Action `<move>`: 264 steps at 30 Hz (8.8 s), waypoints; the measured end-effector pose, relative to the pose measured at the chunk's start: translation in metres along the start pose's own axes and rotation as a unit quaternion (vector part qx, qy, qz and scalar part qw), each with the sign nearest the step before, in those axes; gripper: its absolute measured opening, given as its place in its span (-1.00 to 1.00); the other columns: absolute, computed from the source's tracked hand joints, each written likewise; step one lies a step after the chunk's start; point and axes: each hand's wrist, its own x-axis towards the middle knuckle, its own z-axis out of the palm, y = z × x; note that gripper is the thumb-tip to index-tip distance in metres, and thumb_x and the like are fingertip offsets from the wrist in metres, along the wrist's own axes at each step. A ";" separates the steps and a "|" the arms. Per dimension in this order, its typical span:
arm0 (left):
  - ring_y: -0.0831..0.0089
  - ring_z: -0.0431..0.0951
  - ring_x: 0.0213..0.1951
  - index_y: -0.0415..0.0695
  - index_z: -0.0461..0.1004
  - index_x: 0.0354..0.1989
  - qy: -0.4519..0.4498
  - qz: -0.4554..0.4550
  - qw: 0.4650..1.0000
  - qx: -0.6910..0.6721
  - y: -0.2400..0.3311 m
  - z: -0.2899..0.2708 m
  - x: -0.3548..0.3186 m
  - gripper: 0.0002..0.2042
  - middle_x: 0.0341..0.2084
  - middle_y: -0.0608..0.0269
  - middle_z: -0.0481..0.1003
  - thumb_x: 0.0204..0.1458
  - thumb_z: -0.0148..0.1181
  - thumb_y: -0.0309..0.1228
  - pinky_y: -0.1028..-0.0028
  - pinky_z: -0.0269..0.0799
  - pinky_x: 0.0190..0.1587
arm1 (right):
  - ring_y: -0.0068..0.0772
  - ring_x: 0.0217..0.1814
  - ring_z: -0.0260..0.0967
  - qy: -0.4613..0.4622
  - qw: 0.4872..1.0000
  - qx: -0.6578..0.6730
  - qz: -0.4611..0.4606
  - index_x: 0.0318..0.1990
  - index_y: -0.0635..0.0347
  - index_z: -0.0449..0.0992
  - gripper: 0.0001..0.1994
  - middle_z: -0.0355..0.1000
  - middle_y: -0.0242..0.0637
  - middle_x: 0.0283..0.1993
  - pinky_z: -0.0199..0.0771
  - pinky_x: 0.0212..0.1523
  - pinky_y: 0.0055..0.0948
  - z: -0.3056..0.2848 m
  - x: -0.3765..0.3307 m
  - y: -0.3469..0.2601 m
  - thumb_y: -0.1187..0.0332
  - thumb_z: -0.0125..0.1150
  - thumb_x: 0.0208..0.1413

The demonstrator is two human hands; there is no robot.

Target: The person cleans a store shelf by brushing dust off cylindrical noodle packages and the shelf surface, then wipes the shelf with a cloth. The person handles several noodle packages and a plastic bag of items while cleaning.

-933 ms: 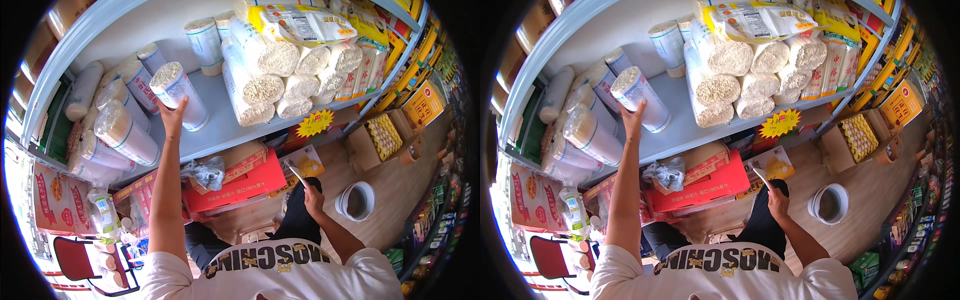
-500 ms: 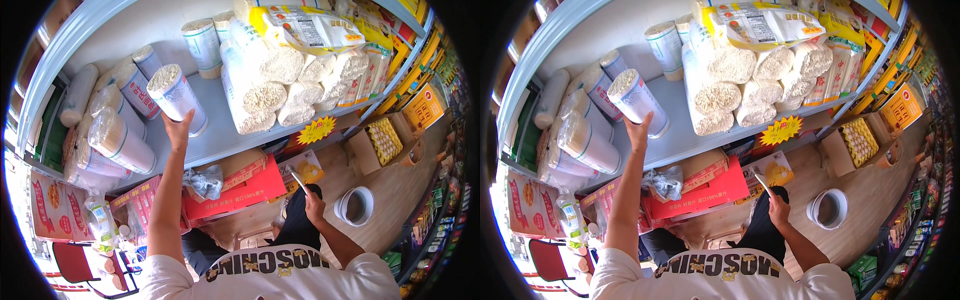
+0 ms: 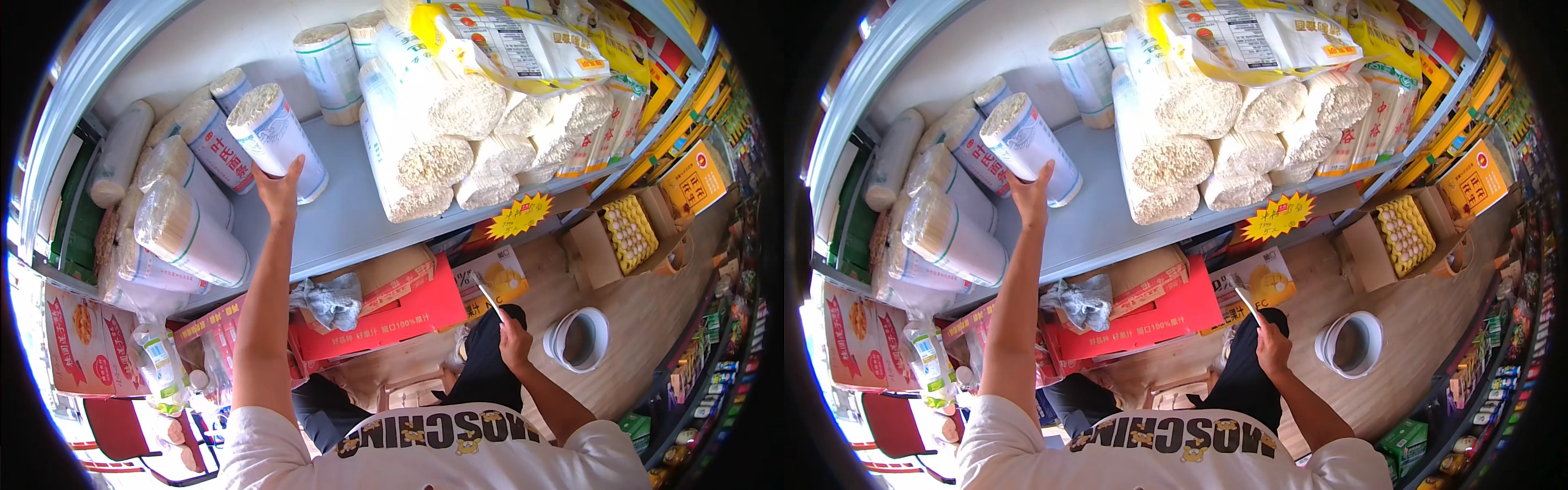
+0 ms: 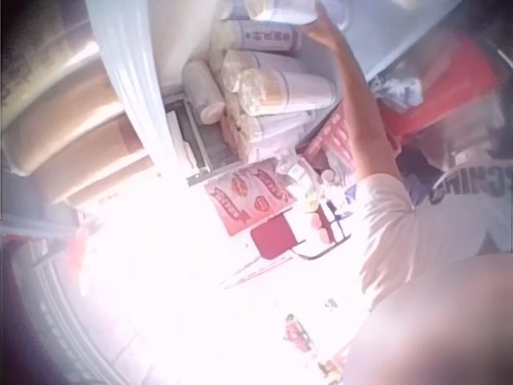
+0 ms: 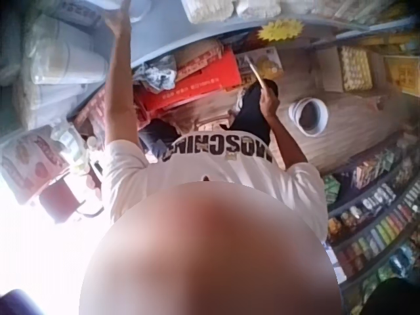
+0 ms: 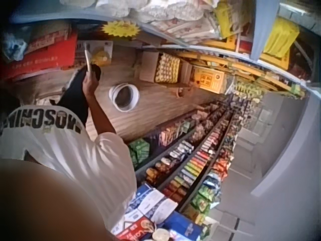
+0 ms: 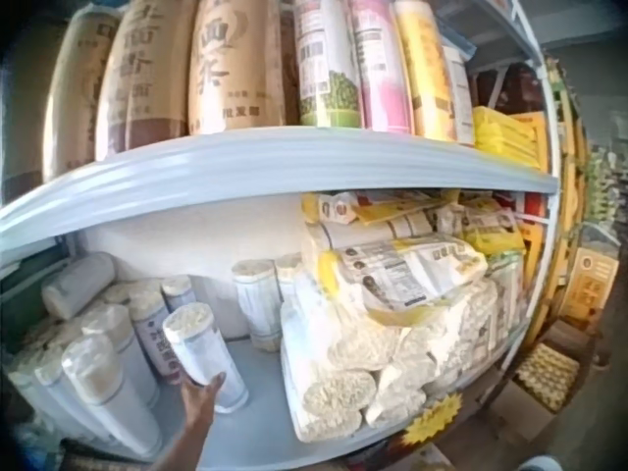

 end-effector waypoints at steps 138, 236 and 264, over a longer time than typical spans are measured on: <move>-0.15 0.12 0.24 -0.21 0.29 0.11 0.019 0.299 0.818 0.492 0.020 0.005 0.151 -0.25 0.20 -0.19 0.17 -0.33 0.52 -0.31 0.12 0.14 0.24 | -0.12 -0.43 0.40 -0.033 0.997 0.062 0.009 0.12 0.07 0.40 -0.62 0.37 -0.20 -0.41 0.37 -0.46 -0.23 0.002 0.020 -0.011 0.49 0.11 0.12; -0.04 0.24 0.24 -0.28 -0.03 0.33 -0.277 0.428 0.854 0.098 0.123 -0.014 -0.217 -0.06 0.19 -0.11 0.24 -0.34 0.35 -0.58 -0.01 0.08 0.28 | -0.12 -0.45 0.39 -0.006 0.983 0.078 -0.165 0.18 0.04 0.36 -0.51 0.35 -0.18 -0.42 0.42 -0.45 -0.24 -0.195 0.045 -0.170 0.57 0.11 0.05; 0.34 0.40 0.02 -0.26 0.24 0.18 0.070 0.108 0.991 0.041 0.114 -0.122 -0.072 -0.22 0.02 0.09 0.37 -0.27 0.52 -0.37 0.42 0.30 0.11 | -0.11 -0.33 0.49 -0.030 0.944 0.314 -0.100 -0.02 0.19 0.49 -0.73 0.50 -0.02 -0.33 0.45 -0.33 -0.32 -0.031 0.210 -0.238 0.50 0.11 0.11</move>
